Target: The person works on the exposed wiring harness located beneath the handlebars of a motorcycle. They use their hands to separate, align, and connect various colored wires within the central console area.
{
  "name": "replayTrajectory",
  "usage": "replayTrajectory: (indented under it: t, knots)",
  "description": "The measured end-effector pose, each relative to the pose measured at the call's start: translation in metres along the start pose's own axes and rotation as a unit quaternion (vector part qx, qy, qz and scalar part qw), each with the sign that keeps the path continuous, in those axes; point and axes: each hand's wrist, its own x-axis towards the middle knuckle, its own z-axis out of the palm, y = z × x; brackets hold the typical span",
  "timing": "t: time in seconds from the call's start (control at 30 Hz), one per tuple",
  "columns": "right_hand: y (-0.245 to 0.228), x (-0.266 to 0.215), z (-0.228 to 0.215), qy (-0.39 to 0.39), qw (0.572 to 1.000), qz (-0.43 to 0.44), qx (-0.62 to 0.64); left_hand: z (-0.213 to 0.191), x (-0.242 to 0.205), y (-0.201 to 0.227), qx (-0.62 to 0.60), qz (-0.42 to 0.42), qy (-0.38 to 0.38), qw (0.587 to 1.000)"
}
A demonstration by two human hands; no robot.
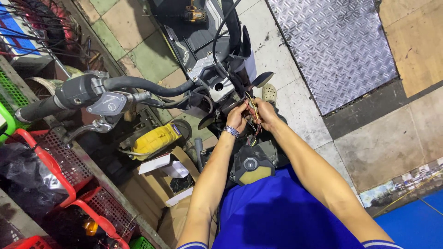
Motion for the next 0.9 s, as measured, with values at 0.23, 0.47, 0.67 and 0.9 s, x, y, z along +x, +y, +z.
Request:
replayTrajectory:
  t: [0.23, 0.47, 0.67, 0.9]
  knots:
    - [-0.006, -0.011, 0.01, 0.016, 1.0, 0.02, -0.018, -0.005, 0.011, -0.012, -0.016, 0.007, -0.003, 1.0]
    - [0.009, -0.026, 0.007, -0.008, 0.999, 0.032, 0.041, 0.017, -0.016, -0.001, 0.048, 0.036, 0.059, 0.996]
    - [0.026, -0.05, 0.003, 0.035, 0.998, 0.006, 0.049, 0.013, -0.002, -0.014, 0.064, 0.044, 0.098, 0.992]
    - [0.007, -0.066, -0.011, 0.107, 0.987, -0.052, 0.106, -0.039, 0.097, -0.059, -0.036, 0.018, 0.091, 0.995]
